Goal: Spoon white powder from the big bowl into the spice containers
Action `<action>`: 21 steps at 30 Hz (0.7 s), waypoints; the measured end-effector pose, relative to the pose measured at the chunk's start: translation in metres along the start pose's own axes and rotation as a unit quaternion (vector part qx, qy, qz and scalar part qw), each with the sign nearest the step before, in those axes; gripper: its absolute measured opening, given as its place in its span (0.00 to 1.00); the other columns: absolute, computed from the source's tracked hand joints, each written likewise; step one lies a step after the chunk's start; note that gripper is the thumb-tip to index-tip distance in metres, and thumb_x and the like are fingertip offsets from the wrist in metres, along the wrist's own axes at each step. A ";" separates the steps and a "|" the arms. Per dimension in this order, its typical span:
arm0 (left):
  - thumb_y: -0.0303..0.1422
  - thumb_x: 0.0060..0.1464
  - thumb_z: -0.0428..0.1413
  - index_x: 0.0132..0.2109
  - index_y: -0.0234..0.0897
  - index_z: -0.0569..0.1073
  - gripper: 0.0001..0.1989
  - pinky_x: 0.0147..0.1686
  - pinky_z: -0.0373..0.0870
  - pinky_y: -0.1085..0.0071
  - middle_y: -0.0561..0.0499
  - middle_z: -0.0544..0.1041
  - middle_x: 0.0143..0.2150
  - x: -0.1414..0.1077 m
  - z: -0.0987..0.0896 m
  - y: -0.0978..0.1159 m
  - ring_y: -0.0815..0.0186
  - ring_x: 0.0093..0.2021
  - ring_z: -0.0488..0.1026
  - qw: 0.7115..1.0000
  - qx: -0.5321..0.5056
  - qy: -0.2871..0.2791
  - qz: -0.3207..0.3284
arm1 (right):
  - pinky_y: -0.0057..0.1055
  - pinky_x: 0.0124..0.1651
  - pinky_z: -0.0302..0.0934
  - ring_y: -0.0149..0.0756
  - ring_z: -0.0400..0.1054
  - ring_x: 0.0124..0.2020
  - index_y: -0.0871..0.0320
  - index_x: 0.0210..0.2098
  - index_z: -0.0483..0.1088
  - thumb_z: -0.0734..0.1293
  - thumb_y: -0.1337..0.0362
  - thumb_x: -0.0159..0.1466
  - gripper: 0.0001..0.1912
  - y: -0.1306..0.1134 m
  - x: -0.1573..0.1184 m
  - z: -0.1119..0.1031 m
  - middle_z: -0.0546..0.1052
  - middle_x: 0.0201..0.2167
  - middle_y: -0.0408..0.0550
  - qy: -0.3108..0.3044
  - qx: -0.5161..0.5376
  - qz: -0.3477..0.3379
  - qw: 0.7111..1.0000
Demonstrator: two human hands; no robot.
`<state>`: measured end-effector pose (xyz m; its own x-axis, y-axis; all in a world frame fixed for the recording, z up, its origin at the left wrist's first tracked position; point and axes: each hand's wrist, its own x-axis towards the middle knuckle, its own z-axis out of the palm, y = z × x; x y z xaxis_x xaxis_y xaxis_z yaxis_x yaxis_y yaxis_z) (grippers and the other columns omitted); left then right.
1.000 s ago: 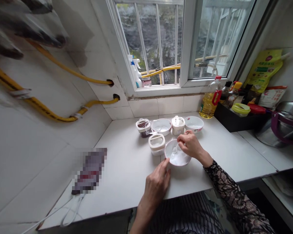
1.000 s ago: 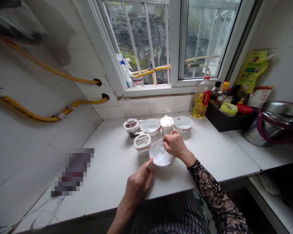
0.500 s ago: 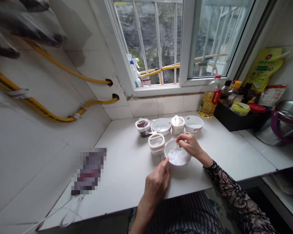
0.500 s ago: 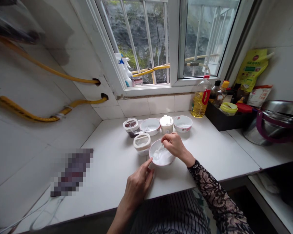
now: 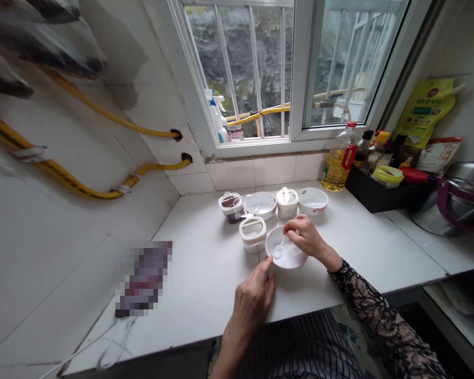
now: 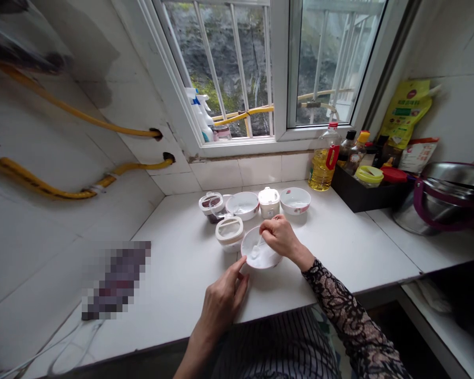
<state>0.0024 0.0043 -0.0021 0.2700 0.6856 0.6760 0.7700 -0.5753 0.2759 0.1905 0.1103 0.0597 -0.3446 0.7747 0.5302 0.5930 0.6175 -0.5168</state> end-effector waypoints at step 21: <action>0.27 0.65 0.46 0.61 0.33 0.63 0.18 0.39 0.78 0.71 0.43 0.80 0.44 0.001 0.000 0.001 0.64 0.37 0.80 1.000 -0.003 -0.001 0.001 | 0.26 0.28 0.59 0.31 0.64 0.19 0.58 0.21 0.73 0.61 0.70 0.49 0.09 -0.004 0.005 -0.007 0.72 0.14 0.40 -0.013 0.272 0.220 0.937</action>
<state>0.0034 0.0046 -0.0018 0.2730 0.6855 0.6750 0.7659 -0.5795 0.2787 0.1915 0.1108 0.0684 -0.1751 0.9693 0.1727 0.2248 0.2101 -0.9515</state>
